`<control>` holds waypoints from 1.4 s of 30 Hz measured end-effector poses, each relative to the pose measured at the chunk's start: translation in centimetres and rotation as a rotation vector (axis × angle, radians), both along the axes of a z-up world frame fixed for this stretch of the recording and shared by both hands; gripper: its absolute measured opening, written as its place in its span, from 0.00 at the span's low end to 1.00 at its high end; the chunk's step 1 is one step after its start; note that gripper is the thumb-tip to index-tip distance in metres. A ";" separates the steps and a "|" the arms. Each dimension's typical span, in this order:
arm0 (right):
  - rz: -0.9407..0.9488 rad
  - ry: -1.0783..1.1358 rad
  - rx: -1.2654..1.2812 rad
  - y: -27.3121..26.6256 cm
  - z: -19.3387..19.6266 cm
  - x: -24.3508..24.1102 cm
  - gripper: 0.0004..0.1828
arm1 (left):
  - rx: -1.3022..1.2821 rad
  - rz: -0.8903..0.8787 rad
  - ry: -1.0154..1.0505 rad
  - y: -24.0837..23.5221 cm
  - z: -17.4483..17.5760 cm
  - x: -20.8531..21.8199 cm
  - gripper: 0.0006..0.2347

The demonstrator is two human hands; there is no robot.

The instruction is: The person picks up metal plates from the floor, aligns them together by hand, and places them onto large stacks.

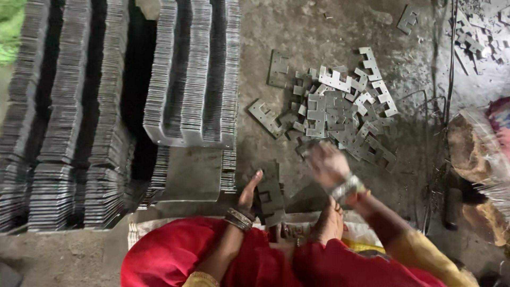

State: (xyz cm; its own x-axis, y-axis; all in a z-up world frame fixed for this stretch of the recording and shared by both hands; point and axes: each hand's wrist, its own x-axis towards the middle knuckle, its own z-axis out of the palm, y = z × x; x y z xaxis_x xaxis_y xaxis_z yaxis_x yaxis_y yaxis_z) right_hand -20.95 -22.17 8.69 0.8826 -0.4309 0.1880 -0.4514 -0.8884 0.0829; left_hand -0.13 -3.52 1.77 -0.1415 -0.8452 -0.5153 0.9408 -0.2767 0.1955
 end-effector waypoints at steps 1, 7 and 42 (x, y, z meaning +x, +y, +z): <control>-0.266 0.012 0.145 -1.6 0.0 0.3 0.22 | 0.006 -0.011 -0.018 0.2 -0.5 -0.3 0.21; -0.750 0.092 0.255 -10.8 -0.7 4.1 0.32 | 0.032 -0.065 -0.104 0.7 -2.4 -0.6 0.21; -0.765 0.053 0.319 -13.6 -3.3 3.3 0.35 | -0.071 -0.016 0.058 -6.3 -3.6 -0.1 0.32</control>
